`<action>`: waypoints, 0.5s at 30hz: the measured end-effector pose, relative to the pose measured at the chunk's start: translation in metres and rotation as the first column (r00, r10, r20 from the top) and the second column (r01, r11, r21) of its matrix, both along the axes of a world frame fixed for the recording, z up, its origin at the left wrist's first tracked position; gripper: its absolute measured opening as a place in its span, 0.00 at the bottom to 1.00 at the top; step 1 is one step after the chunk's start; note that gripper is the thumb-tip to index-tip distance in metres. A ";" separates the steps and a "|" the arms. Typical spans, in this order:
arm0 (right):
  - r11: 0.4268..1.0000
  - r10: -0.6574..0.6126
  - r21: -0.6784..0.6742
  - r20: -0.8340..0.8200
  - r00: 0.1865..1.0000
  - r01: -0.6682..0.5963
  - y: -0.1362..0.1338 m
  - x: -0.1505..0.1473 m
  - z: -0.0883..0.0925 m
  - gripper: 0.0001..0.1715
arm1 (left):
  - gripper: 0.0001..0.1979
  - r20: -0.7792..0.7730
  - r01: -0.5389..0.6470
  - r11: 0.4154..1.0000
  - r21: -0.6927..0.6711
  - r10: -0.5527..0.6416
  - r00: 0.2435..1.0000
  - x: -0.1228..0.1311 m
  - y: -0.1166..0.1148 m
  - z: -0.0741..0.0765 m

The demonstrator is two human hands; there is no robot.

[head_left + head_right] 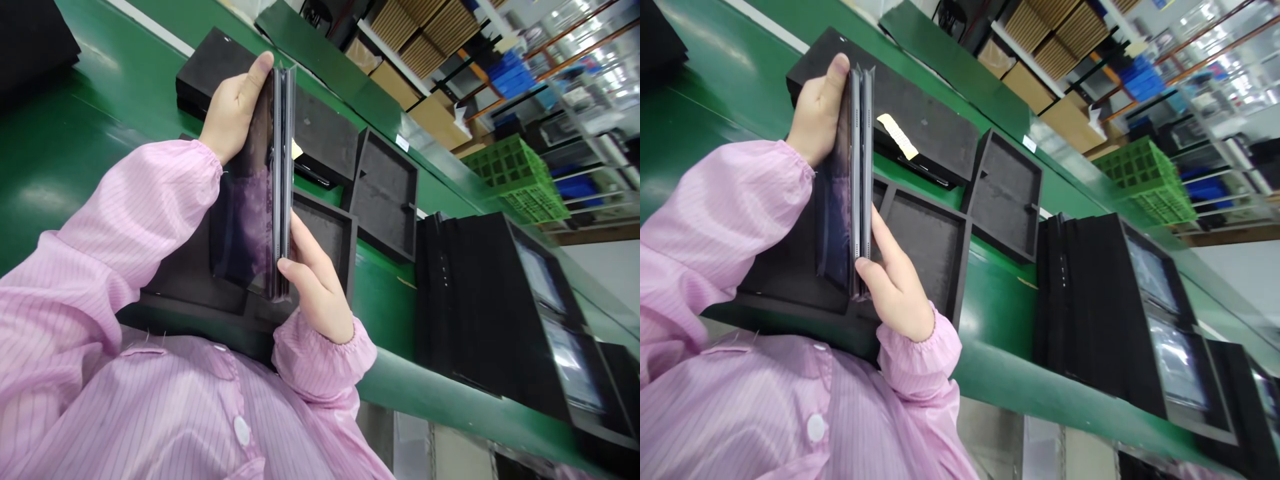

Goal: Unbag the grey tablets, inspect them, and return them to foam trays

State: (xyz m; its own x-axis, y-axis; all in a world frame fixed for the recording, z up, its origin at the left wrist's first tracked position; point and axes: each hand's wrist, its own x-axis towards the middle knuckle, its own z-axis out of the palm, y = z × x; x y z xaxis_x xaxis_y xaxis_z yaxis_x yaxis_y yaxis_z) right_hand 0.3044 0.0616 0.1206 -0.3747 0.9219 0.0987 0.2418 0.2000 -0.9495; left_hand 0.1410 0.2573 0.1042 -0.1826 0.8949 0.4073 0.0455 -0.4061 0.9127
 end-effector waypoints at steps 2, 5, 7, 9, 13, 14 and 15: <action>0.999 0.029 -0.041 -0.033 0.999 -0.030 0.000 0.001 0.000 0.42 | 0.29 0.006 -0.002 1.000 -0.008 0.002 1.000 0.000 -0.001 0.002; 0.995 0.048 -0.086 -0.045 0.998 -0.052 0.000 0.002 0.001 0.46 | 0.29 -0.005 -0.019 1.000 -0.014 0.019 1.000 0.000 -0.002 0.004; 0.995 0.049 -0.090 -0.050 0.998 -0.053 0.000 0.003 0.000 0.46 | 0.28 -0.017 -0.027 1.000 -0.009 0.026 0.999 0.000 -0.002 0.004; 0.996 0.043 -0.079 -0.063 0.997 -0.047 -0.002 0.004 -0.001 0.45 | 0.28 -0.029 -0.033 0.999 0.005 0.033 0.999 0.000 -0.003 0.004; 0.998 0.032 -0.058 -0.076 0.997 -0.036 -0.006 0.005 -0.004 0.42 | 0.29 -0.057 -0.051 0.998 0.027 0.053 0.997 0.000 -0.005 0.005; 0.998 0.027 -0.055 -0.073 0.997 -0.031 -0.007 0.005 -0.005 0.41 | 0.29 -0.061 -0.054 0.998 0.035 0.056 0.997 0.000 -0.006 0.005; 0.998 0.023 -0.048 -0.071 0.997 -0.027 -0.008 0.005 -0.006 0.41 | 0.29 -0.063 -0.051 0.998 0.044 0.054 0.997 0.000 -0.006 0.006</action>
